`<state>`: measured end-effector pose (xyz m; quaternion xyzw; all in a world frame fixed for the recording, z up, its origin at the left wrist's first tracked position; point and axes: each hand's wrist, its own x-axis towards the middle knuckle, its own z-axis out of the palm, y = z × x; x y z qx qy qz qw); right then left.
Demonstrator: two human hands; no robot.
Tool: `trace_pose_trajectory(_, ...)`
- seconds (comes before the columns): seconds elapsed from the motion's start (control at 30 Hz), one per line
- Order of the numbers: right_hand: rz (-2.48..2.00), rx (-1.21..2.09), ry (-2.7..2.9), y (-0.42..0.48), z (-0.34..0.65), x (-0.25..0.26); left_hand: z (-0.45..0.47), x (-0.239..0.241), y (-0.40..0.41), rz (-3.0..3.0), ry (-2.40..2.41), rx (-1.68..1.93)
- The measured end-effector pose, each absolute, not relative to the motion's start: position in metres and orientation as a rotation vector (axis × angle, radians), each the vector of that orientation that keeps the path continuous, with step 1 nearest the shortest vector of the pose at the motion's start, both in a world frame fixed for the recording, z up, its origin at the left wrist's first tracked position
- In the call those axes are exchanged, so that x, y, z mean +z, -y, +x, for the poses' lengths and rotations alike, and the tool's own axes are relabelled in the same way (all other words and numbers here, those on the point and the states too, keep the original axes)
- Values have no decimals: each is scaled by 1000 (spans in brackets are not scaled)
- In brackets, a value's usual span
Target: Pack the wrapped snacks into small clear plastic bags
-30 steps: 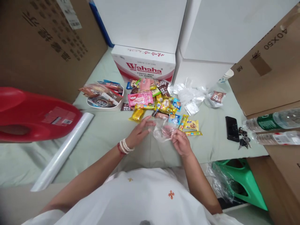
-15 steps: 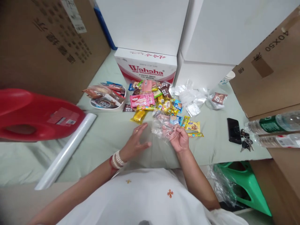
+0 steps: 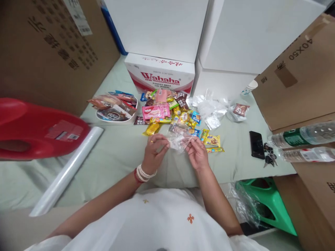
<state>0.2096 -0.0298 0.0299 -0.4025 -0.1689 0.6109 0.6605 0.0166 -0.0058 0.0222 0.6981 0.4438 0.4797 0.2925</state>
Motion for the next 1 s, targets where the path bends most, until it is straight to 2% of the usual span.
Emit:
trace_pose_trajectory(0.17,-999,1250,373,37,223,33,-24,41,27,1265,-1200,1273)
trace_pose_trajectory(0.3,-1105,1300,392,42,232,26,-53,48,49,898,-1230,1318)
trace_pose_trajectory(0.43,-1270,1423,403,31,228,7,-63,30,52,653,-1383,1195)
trace_pose_trajectory(0.57,-1430,1434,486,21,215,-3,-64,14,47,547,-1542,925)
trace_pose_trajectory(0.7,-1457,1418,836,27,204,-1,-67,15,43,451,-1450,915)
trace_pose_trajectory(0.8,-1567,1289,1045,33,200,-5,-71,18,40,511,-1390,908)
trace_pose_trajectory(0.9,-1671,1199,1042,35,203,-11,-72,17,37,702,-1384,825)
trace_pose_trajectory(1.0,-1658,1270,900,36,209,-13,-72,13,34,773,-1431,765)
